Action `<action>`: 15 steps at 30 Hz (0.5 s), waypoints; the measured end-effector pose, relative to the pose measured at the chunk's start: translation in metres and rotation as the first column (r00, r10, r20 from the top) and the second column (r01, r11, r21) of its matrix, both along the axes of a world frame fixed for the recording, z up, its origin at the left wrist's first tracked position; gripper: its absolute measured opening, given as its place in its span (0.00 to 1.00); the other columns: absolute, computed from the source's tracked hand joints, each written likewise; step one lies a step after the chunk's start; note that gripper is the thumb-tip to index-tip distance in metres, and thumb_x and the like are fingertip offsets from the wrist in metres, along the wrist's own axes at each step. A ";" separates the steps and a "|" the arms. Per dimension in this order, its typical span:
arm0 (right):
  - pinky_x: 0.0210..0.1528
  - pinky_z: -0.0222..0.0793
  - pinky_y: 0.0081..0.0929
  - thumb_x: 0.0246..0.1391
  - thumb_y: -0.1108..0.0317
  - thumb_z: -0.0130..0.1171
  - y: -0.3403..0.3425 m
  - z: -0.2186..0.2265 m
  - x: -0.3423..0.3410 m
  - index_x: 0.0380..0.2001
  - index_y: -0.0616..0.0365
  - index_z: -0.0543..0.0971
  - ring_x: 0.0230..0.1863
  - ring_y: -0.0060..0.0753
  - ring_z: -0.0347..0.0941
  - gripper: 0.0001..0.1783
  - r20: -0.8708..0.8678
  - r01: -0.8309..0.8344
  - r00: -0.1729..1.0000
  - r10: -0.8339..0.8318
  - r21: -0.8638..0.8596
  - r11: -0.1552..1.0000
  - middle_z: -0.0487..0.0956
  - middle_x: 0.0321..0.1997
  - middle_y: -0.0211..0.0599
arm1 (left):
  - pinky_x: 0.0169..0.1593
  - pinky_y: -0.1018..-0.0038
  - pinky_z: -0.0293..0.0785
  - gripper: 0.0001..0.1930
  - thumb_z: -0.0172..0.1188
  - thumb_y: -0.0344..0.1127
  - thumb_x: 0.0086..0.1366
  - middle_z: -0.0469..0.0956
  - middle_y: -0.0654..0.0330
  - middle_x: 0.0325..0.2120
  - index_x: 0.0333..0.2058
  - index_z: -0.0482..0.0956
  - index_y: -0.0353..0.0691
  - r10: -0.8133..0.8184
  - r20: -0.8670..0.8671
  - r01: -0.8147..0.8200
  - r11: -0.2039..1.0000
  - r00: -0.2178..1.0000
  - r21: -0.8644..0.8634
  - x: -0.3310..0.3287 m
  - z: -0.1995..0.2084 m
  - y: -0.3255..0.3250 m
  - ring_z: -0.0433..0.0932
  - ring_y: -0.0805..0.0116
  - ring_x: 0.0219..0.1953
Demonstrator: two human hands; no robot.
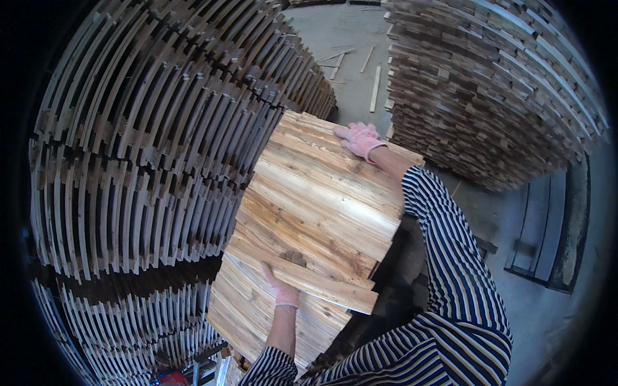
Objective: The person picks up bundles of wooden planks from a large pile and stacks them onto a separate, organized stack. The person wears pink gloves and handles the wood by hand, moving from one pile to another in a repetitive manner.
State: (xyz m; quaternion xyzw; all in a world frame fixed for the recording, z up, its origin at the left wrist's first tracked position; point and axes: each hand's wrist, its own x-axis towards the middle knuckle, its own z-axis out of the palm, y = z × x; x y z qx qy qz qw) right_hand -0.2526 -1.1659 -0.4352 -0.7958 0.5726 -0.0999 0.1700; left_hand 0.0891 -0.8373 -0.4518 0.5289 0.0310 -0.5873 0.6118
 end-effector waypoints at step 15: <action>0.45 0.77 0.26 0.45 0.55 0.76 0.325 0.089 0.067 0.56 0.65 0.70 0.42 0.33 0.81 0.40 0.495 -0.307 0.810 -0.316 0.816 0.490 0.82 0.42 0.40 | 0.63 0.57 0.67 0.60 0.60 0.78 0.55 0.71 0.33 0.60 0.68 0.59 0.28 -0.750 0.636 0.718 0.544 0.183 0.435 -0.098 0.111 -0.013 0.71 0.40 0.62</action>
